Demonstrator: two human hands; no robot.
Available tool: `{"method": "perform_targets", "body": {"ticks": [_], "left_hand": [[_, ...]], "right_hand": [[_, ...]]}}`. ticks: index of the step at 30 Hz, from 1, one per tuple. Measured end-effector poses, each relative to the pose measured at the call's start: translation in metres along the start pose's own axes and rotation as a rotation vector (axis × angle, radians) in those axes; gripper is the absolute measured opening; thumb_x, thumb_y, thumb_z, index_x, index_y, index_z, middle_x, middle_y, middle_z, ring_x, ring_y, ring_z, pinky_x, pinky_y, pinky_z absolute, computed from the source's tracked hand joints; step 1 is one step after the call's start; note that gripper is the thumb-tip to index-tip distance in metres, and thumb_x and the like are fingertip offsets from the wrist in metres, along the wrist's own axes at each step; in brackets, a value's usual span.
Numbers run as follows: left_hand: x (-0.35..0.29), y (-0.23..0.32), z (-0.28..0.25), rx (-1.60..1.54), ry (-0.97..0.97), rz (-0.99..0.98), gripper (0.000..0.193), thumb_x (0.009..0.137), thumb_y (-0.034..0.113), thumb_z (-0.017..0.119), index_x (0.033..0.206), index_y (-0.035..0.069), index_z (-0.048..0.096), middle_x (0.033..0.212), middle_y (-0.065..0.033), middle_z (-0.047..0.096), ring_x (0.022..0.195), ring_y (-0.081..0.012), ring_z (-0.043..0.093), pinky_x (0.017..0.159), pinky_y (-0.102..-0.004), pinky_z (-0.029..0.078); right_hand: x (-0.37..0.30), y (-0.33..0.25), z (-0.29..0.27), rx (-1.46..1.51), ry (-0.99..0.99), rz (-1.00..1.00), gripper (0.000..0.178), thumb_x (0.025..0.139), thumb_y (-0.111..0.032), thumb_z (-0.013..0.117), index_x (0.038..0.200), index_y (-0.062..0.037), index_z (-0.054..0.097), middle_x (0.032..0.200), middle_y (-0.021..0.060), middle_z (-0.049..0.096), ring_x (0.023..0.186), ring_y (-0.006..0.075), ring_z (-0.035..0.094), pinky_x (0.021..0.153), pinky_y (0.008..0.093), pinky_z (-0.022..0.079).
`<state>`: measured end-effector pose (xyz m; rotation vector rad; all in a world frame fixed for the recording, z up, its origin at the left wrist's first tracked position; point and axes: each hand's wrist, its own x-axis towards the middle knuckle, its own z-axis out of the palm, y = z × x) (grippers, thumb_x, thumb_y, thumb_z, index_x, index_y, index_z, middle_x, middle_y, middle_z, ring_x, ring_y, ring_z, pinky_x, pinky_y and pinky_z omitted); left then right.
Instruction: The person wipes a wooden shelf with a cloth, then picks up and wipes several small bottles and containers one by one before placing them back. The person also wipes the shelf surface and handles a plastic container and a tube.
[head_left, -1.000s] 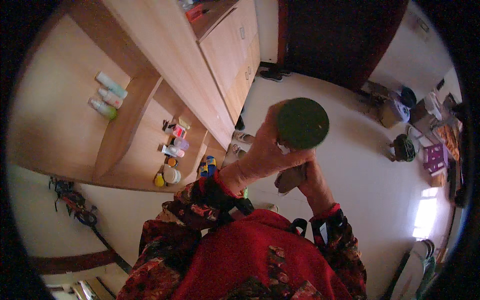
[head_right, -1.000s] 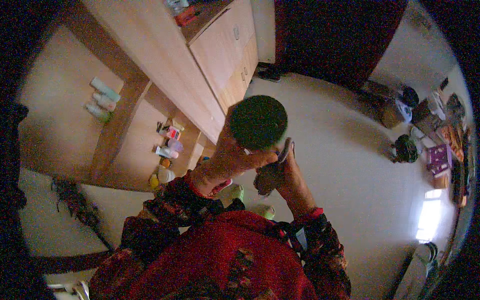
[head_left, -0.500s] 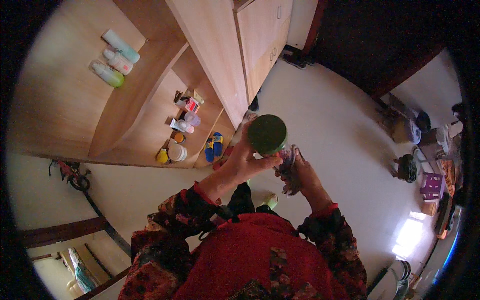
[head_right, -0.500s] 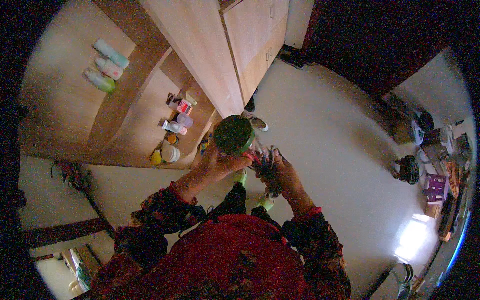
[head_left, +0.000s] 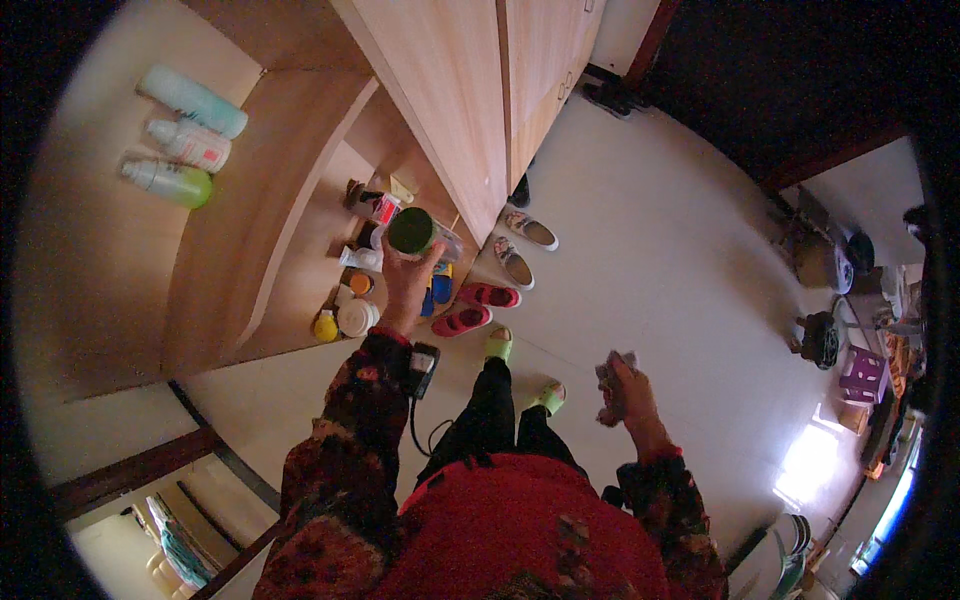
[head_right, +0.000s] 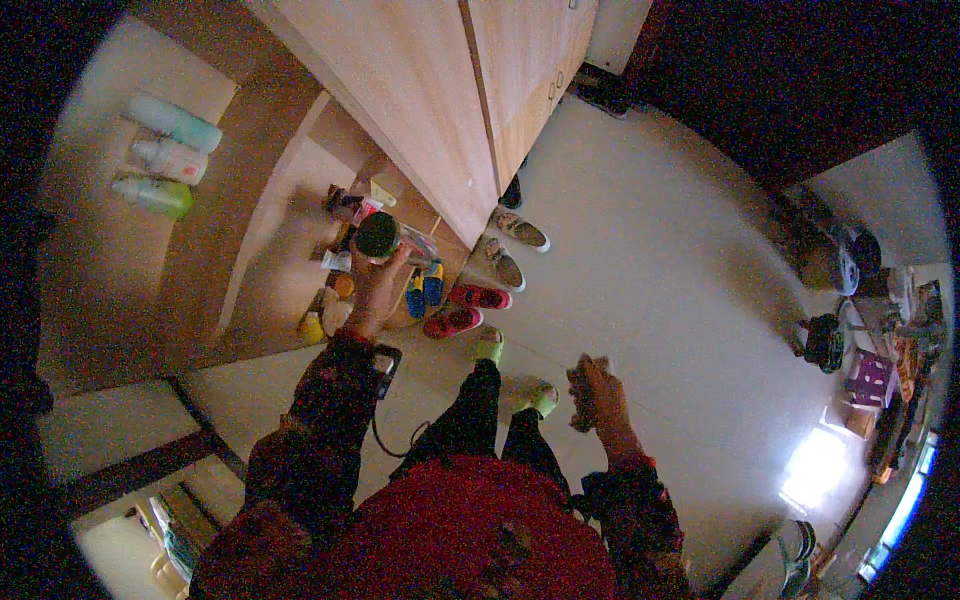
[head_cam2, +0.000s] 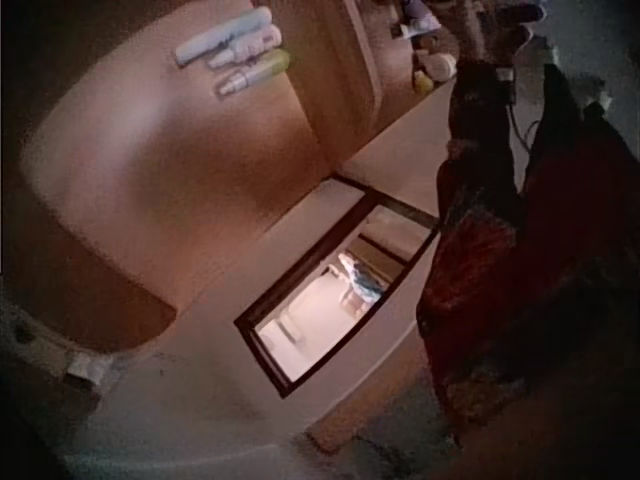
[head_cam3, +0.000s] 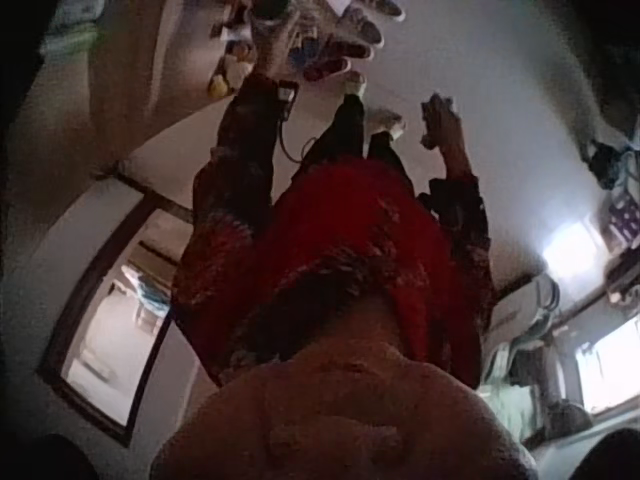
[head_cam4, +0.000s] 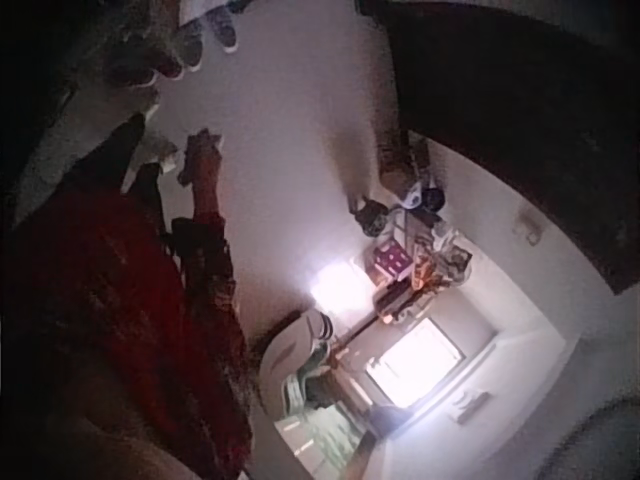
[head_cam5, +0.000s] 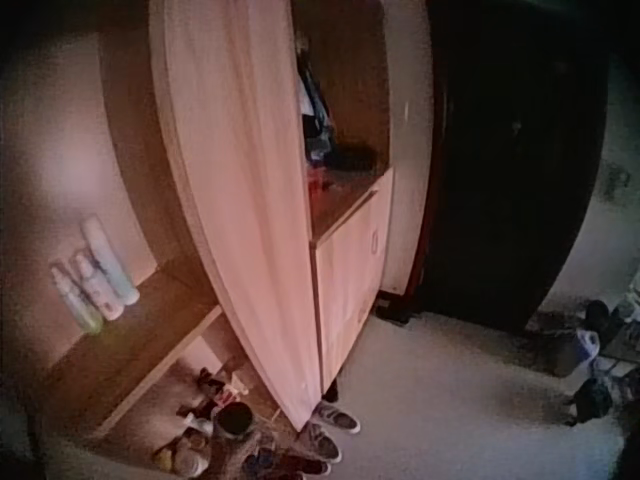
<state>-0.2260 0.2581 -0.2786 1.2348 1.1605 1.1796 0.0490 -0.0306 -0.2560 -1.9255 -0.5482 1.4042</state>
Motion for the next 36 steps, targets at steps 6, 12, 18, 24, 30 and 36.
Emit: {"method": "perform_targets", "body": {"ticks": [6, 12, 18, 24, 30, 36], "left_hand": [[0.058, -0.067, -0.007, 0.123, 0.215, 0.093, 0.059, 0.068, 0.006, 0.076, 0.118, 0.006, 0.043, 0.109, -0.0055, 0.055, 0.096, -0.0155, 0.055, 0.083, -0.0300, 0.047], [0.087, -0.091, -0.002, 0.255, 0.306, -0.080, 0.064, 0.068, 0.010, 0.077, 0.121, 0.005, 0.041, 0.112, -0.0076, 0.054, 0.097, -0.0188, 0.055, 0.083, -0.0298, 0.047], [0.103, -0.114, -0.007, 0.258, 0.297, -0.041, 0.068, 0.069, 0.010, 0.076, 0.124, 0.002, 0.037, 0.114, -0.0101, 0.054, 0.100, -0.0209, 0.055, 0.084, -0.0308, 0.047], [0.111, -0.091, 0.010, 0.320, 0.372, -0.131, 0.068, 0.068, 0.007, 0.077, 0.123, 0.003, 0.037, 0.113, -0.0095, 0.053, 0.097, -0.0199, 0.054, 0.084, -0.0301, 0.047], [0.112, -0.096, 0.002, 0.251, 0.355, -0.107, 0.067, 0.066, 0.003, 0.076, 0.121, 0.004, 0.038, 0.110, -0.0089, 0.052, 0.095, -0.0178, 0.053, 0.081, -0.0292, 0.047], [0.072, -0.099, -0.005, 0.397, 0.125, 0.011, 0.052, 0.069, 0.008, 0.072, 0.115, 0.004, 0.047, 0.105, -0.0083, 0.053, 0.094, -0.0175, 0.054, 0.079, -0.0313, 0.047]], "right_hand": [[-0.015, 0.016, 0.008, 0.312, 0.191, 0.451, 0.040, 0.082, -0.044, 0.061, 0.088, -0.0044, 0.064, 0.067, 0.0056, 0.060, 0.054, 0.0144, 0.054, 0.048, 0.0280, 0.042], [-0.012, 0.030, 0.015, 0.478, 0.216, 0.411, 0.037, 0.082, -0.040, 0.063, 0.089, -0.0038, 0.061, 0.071, 0.0063, 0.061, 0.055, 0.0149, 0.055, 0.048, 0.0290, 0.043], [0.003, 0.025, 0.024, 0.418, 0.157, 0.471, 0.037, 0.084, -0.039, 0.059, 0.099, -0.0046, 0.056, 0.075, 0.0094, 0.060, 0.056, 0.0170, 0.054, 0.048, 0.0308, 0.044], [0.009, 0.001, 0.028, 0.420, 0.126, 0.441, 0.037, 0.084, -0.037, 0.061, 0.095, -0.0022, 0.059, 0.074, 0.0080, 0.062, 0.058, 0.0159, 0.057, 0.050, 0.0289, 0.046], [0.015, 0.003, 0.026, 0.422, 0.083, 0.432, 0.037, 0.085, -0.037, 0.059, 0.096, -0.0021, 0.058, 0.075, 0.0081, 0.062, 0.059, 0.0159, 0.057, 0.052, 0.0289, 0.046], [0.008, -0.036, 0.030, 0.359, 0.006, 0.314, 0.038, 0.086, -0.040, 0.057, 0.098, -0.0039, 0.059, 0.077, 0.0058, 0.061, 0.062, 0.0148, 0.056, 0.054, 0.0280, 0.044]]}}
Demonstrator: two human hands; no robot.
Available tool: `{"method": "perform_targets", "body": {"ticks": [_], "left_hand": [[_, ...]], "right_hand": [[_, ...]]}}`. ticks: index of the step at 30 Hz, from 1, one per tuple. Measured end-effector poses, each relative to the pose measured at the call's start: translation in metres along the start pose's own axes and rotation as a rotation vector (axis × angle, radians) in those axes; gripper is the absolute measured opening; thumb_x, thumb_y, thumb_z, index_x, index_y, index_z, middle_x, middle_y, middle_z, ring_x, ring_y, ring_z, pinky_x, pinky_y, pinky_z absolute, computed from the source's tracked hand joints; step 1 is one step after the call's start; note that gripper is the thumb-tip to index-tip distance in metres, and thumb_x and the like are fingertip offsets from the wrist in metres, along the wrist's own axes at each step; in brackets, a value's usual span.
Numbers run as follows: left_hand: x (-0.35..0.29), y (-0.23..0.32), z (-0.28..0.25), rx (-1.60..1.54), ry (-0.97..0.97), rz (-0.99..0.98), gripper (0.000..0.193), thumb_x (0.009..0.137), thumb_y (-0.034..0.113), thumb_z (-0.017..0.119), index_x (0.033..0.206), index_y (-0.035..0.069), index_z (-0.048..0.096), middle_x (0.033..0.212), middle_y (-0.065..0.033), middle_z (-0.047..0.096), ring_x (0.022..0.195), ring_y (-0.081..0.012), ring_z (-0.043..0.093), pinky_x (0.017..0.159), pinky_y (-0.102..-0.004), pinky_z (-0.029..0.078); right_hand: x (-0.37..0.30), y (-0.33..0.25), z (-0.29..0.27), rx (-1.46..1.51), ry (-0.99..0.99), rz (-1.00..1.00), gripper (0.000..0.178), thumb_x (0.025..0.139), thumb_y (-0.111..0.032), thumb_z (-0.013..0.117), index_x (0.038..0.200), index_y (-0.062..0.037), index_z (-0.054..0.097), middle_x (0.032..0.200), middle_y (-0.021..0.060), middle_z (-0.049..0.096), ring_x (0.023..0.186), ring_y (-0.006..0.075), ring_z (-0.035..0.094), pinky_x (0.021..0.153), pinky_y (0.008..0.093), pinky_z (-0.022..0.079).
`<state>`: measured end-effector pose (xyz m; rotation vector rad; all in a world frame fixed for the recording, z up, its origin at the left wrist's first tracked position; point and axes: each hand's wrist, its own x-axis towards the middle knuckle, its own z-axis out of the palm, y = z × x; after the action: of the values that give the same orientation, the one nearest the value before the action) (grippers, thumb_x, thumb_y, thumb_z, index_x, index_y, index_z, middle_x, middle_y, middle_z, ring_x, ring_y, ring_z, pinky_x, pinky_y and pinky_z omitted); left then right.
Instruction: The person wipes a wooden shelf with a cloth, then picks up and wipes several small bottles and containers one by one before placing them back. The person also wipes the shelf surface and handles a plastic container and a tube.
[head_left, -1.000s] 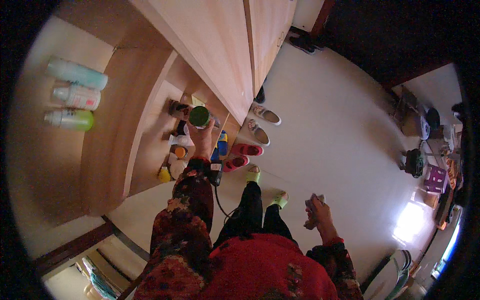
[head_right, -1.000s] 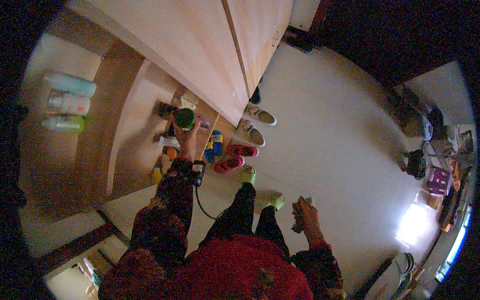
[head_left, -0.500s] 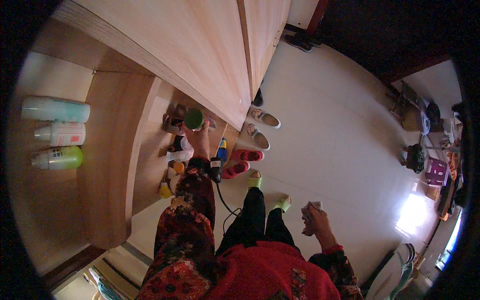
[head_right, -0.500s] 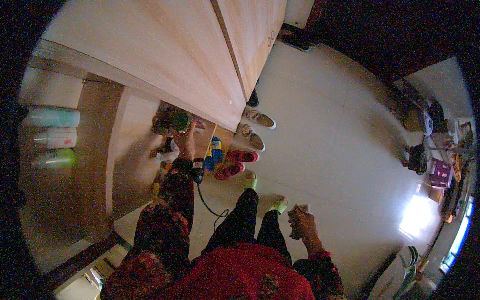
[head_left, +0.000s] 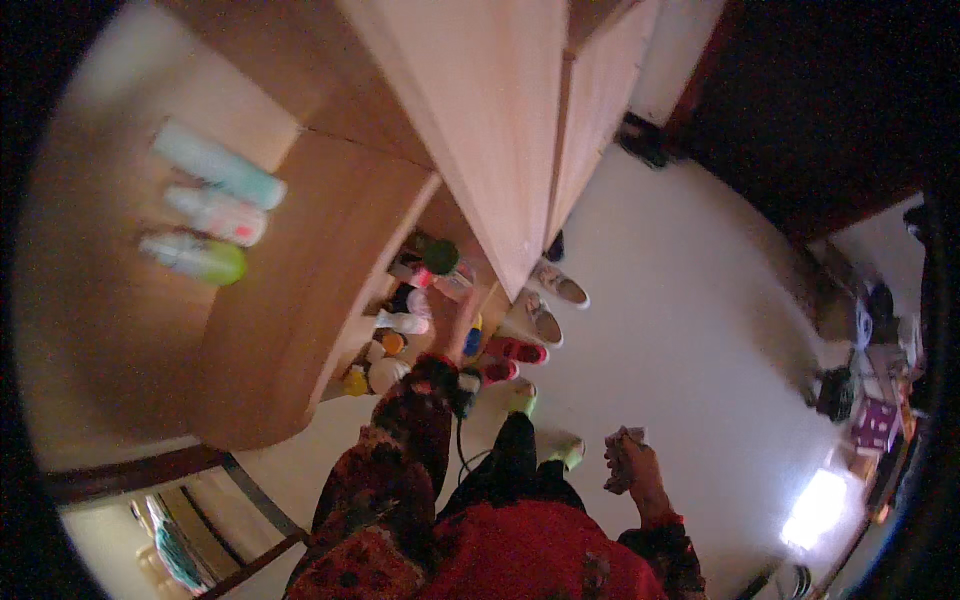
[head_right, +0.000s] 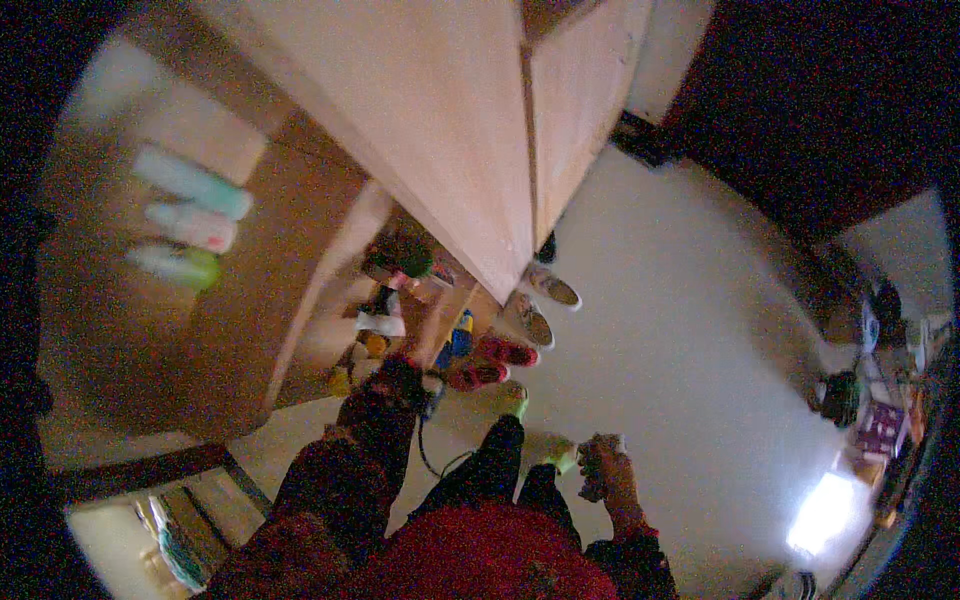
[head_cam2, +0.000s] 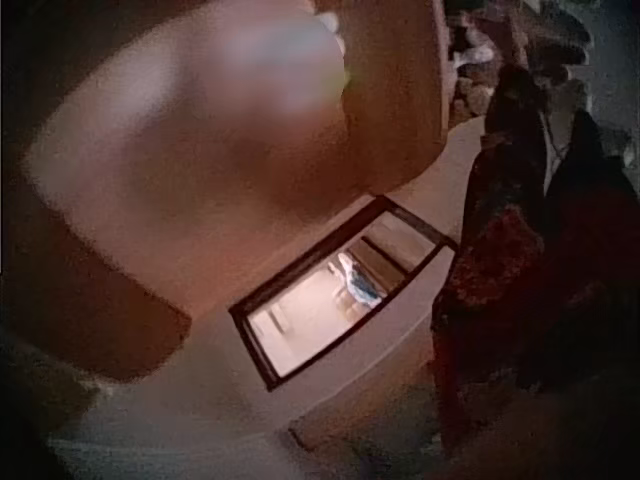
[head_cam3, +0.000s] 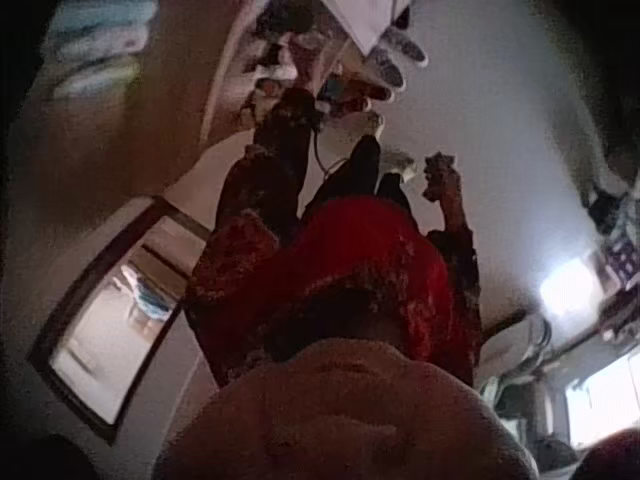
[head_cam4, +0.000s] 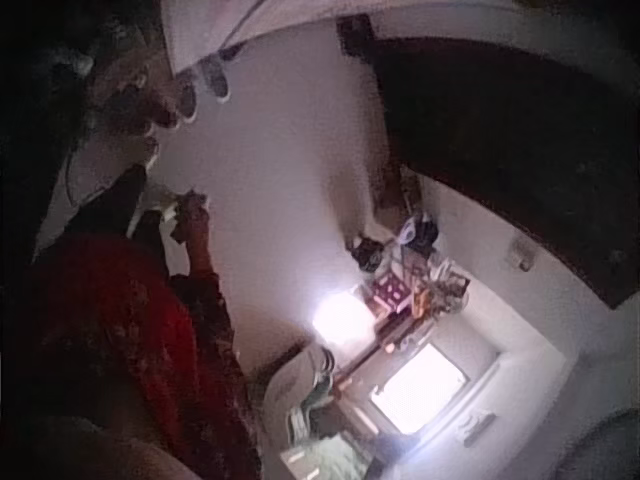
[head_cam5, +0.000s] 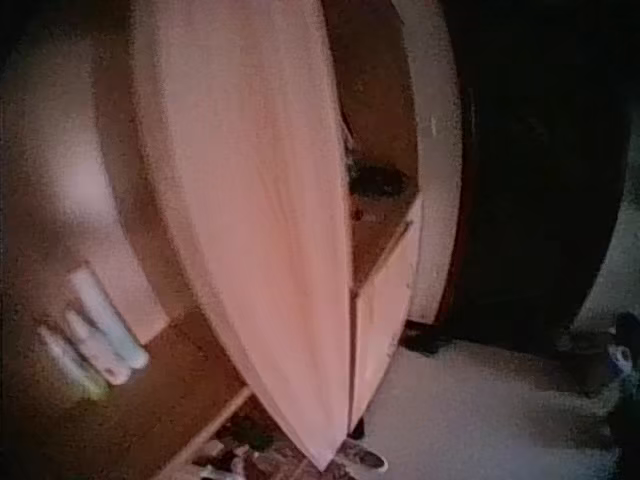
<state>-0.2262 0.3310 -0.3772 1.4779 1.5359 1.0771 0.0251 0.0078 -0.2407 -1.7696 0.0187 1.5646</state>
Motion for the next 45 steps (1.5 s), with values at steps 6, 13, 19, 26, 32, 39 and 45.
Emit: {"method": "perform_targets", "body": {"ticks": [6, 13, 19, 26, 32, 39, 45], "left_hand": [[-0.097, 0.113, -0.038, -0.097, -0.307, 0.005, 0.034, 0.079, 0.018, 0.068, 0.107, 0.004, 0.055, 0.099, -0.0070, 0.056, 0.098, -0.0158, 0.056, 0.080, -0.0333, 0.047], [-0.135, 0.254, -0.108, -0.142, -0.522, 0.241, 0.029, 0.084, 0.011, 0.064, 0.108, 0.002, 0.051, 0.095, -0.0085, 0.061, 0.087, -0.0172, 0.061, 0.074, -0.0301, 0.051], [-0.149, 0.269, -0.088, -0.075, -0.689, 0.189, 0.046, 0.094, 0.042, 0.043, 0.122, 0.006, 0.046, 0.107, -0.0082, 0.058, 0.096, -0.0203, 0.058, 0.081, -0.0330, 0.050], [-0.185, 0.327, -0.072, -0.592, -1.051, -0.250, 0.058, 0.094, 0.051, 0.035, 0.130, 0.006, 0.039, 0.117, -0.0078, 0.055, 0.104, -0.0196, 0.056, 0.071, -0.0307, 0.055], [-0.190, 0.354, -0.056, -0.280, -0.948, -0.032, 0.036, 0.090, 0.027, 0.058, 0.114, 0.000, 0.057, 0.104, -0.0040, 0.061, 0.098, -0.0098, 0.053, 0.082, -0.0252, 0.045], [-0.199, 0.373, -0.060, -0.316, -0.735, 0.080, 0.038, 0.093, 0.032, 0.051, 0.105, -0.002, 0.062, 0.099, -0.0039, 0.062, 0.091, -0.0090, 0.054, 0.081, -0.0233, 0.042], [-0.201, 0.364, -0.055, -0.677, -0.810, -0.008, 0.034, 0.092, 0.025, 0.051, 0.112, -0.001, 0.059, 0.108, -0.0075, 0.062, 0.105, -0.0158, 0.055, 0.091, -0.0285, 0.042]], "right_hand": [[-0.023, -0.038, 0.008, -0.104, -0.200, -0.136, 0.041, 0.086, -0.042, 0.056, 0.102, -0.0044, 0.059, 0.087, 0.0074, 0.061, 0.066, 0.0155, 0.057, 0.057, 0.0283, 0.045], [-0.056, -0.078, 0.028, 0.110, -0.658, -0.384, 0.065, 0.089, -0.059, 0.036, 0.116, -0.0041, 0.055, 0.090, 0.0096, 0.063, 0.065, 0.0172, 0.057, 0.053, 0.0320, 0.047], [-0.099, -0.124, 0.069, 0.347, -0.759, -0.393, 0.050, 0.090, -0.040, 0.041, 0.120, -0.0015, 0.050, 0.116, 0.0132, 0.056, 0.102, 0.0278, 0.057, 0.086, 0.0436, 0.047], [-0.113, -0.154, 0.029, 0.013, -0.852, -0.681, 0.043, 0.093, -0.030, 0.041, 0.123, -0.0012, 0.049, 0.121, 0.0094, 0.054, 0.112, 0.0184, 0.048, 0.099, 0.0319, 0.035], [-0.139, -0.165, 0.001, -0.380, -0.711, -0.917, 0.040, 0.095, -0.031, 0.038, 0.119, -0.0022, 0.052, 0.112, 0.0077, 0.058, 0.106, 0.0177, 0.051, 0.096, 0.0319, 0.037], [-0.128, -0.158, -0.041, 0.136, -0.656, -0.898, 0.043, 0.092, -0.033, 0.042, 0.116, 0.0024, 0.051, 0.105, 0.0108, 0.060, 0.095, 0.0228, 0.059, 0.085, 0.0349, 0.048], [-0.131, -0.142, -0.060, 0.281, -0.582, -0.812, 0.035, 0.091, -0.026, 0.044, 0.111, 0.0021, 0.053, 0.102, 0.0130, 0.062, 0.089, 0.0253, 0.062, 0.079, 0.0370, 0.051]]}}
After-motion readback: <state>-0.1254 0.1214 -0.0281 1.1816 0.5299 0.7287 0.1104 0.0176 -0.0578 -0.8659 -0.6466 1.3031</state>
